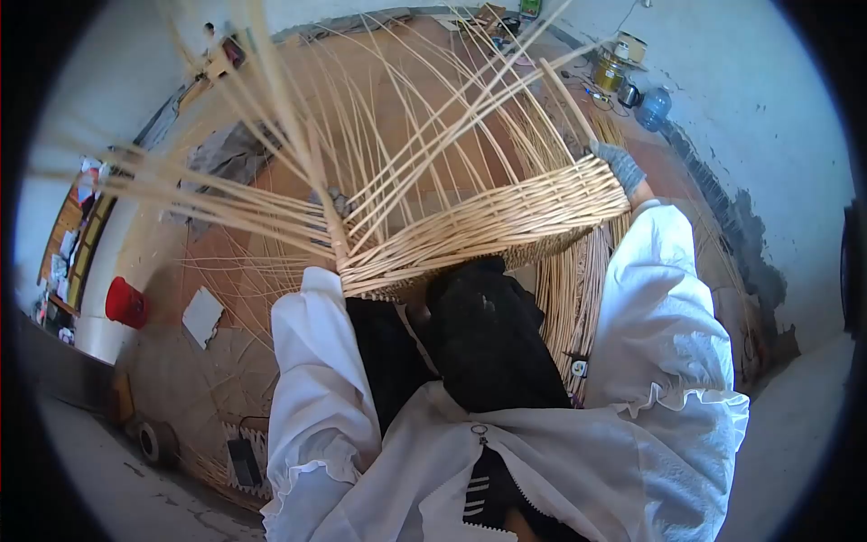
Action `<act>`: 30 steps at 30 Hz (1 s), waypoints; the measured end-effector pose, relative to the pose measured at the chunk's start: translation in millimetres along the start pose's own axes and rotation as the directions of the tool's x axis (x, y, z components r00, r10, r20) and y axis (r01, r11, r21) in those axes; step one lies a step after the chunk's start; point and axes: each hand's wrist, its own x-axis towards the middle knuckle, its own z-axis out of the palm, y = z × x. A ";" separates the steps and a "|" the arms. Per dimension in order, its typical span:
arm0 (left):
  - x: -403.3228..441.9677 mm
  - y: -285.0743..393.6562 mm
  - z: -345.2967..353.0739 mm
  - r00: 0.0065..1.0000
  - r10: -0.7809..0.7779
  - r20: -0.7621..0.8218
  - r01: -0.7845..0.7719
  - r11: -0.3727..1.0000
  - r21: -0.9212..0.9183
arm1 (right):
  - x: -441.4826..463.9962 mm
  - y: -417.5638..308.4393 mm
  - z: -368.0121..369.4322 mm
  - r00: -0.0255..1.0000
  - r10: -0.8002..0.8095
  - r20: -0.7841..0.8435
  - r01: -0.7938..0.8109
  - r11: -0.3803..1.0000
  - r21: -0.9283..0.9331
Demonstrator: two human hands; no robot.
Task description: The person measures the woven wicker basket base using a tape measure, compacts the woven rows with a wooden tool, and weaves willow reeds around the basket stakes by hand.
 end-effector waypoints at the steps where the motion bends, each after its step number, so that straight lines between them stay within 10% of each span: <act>1: -2.1 3.1 -0.1 1.000 -0.007 -0.005 0.007 1.000 -0.004 | 0.7 -0.7 -1.0 0.999 0.035 -0.025 -0.034 0.999 0.010; 7: -6.3 11.2 1.5 1.000 -0.014 0.010 0.015 0.999 -0.045 | -3.1 24.6 -18.4 0.972 -0.020 -0.232 0.026 0.999 0.024; 14: -3.0 3.7 -4.5 0.995 -0.060 0.077 0.062 0.998 -0.023 | -25.5 51.9 -23.6 0.996 0.027 -0.081 -0.015 0.989 0.150; 22: 1.1 -9.3 -36.8 0.959 -0.067 0.276 0.082 0.996 -0.045 | 8.1 46.3 -26.2 0.984 -0.179 0.005 0.176 0.963 -0.205; 25: -6.0 -8.3 -42.9 0.955 -0.071 0.289 0.083 0.996 -0.031 | -4.1 43.4 -9.4 0.968 -0.117 0.223 0.071 0.977 0.202; 30: -28.6 6.9 -40.4 0.957 -0.085 0.276 0.092 0.996 -0.014 | -6.2 49.8 -5.1 0.993 -0.116 0.035 0.114 0.992 0.056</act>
